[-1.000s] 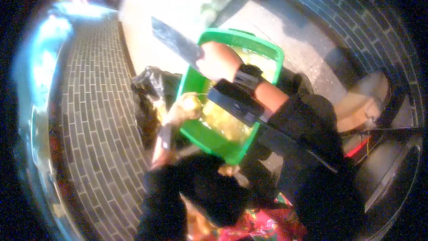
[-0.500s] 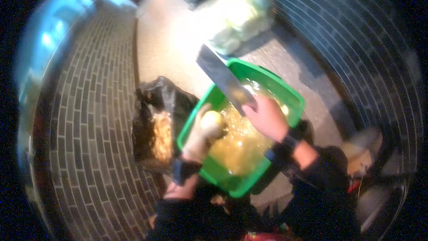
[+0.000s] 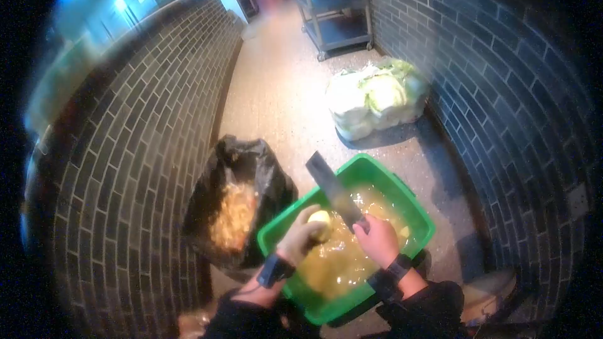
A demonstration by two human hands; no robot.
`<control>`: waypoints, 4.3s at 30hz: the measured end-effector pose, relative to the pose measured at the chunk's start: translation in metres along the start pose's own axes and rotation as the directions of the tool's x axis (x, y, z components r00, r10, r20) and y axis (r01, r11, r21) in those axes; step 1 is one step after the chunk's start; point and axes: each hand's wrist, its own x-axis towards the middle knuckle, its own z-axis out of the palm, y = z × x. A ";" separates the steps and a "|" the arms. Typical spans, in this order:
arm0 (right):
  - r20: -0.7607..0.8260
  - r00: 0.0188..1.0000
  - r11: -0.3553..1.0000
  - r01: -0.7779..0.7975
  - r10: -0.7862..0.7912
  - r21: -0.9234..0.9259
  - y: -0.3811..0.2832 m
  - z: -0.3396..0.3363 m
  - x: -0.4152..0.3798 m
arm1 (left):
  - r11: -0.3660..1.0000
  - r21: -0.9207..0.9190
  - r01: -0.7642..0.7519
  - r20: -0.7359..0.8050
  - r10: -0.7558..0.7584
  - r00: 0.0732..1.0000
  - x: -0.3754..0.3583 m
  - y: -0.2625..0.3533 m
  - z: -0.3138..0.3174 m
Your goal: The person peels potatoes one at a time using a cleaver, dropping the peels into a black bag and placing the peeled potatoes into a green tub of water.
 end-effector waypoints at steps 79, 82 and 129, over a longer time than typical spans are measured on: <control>0.079 0.997 0.960 -0.023 0.001 0.279 -0.016 0.027 -0.009 | 0.945 0.270 -0.185 -0.056 0.207 0.977 -0.016 0.013 0.001; 0.034 0.999 0.985 0.010 -0.016 0.175 -0.005 0.033 -0.008 | 0.907 0.339 -0.250 0.007 0.264 0.965 -0.014 0.008 -0.008; -0.086 0.972 0.975 0.221 -0.220 0.009 -0.028 0.046 -0.024 | 0.591 0.742 -0.315 0.091 0.376 0.922 -0.022 0.000 0.003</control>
